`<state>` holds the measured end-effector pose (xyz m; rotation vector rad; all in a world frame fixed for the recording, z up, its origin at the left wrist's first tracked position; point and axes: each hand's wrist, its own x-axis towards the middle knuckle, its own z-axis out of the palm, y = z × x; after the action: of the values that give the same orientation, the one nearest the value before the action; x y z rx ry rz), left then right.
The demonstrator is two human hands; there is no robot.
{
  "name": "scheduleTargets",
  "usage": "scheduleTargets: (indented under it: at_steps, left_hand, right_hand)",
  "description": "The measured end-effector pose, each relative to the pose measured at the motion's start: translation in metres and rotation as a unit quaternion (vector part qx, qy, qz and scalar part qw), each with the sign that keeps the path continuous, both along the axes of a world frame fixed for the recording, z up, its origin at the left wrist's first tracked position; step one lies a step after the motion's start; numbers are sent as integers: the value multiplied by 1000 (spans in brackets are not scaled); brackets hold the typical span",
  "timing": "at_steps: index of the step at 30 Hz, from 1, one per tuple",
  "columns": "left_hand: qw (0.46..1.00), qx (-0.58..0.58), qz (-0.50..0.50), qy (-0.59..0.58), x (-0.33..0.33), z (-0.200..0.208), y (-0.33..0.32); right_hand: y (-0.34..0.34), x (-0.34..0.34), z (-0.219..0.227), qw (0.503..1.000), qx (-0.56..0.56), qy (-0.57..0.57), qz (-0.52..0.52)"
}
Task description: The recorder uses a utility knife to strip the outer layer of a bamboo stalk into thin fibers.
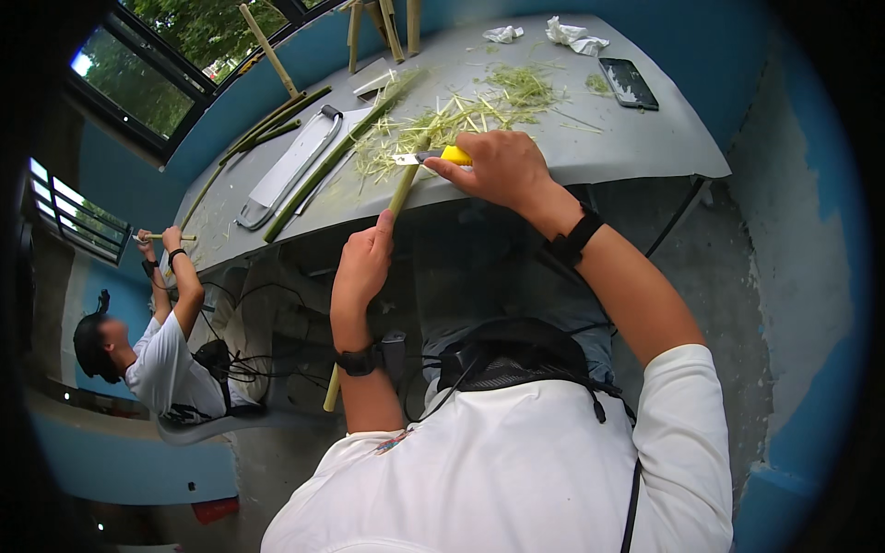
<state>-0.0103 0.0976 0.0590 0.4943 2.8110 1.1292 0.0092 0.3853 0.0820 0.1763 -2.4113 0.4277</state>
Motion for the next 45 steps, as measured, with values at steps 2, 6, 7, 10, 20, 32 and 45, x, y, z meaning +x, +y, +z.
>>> scheduleTargets:
  at_steps: [2,6,7,10,20,32,45]
  left_hand:
    - [1000,-8,12,7,5,8,5]
    - [995,-57,73,42,20,13,21]
    - [993,-61,86,44,24,11,23]
    - [991,-67,106,47,34,6,24]
    - [996,-22,91,2,34,7,12]
    - [996,-18,79,33,25,-2,22]
    - [997,20,53,-50,19,2,1]
  right_hand:
    - [-1,-2,-2,1000,1,-2,-17]
    - [-1,-7,-10,998,9,20,-66]
    - [-3,-7,-11,997,8,28,-68]
    - [-1,-14,-13,992,-4,44,-122]
    - [-2,-5,-6,999,-14,37,-35]
    - [-8,-4,-11,997,-3,52,-60]
    - [-17,-9,-10,990,-14,55,-131]
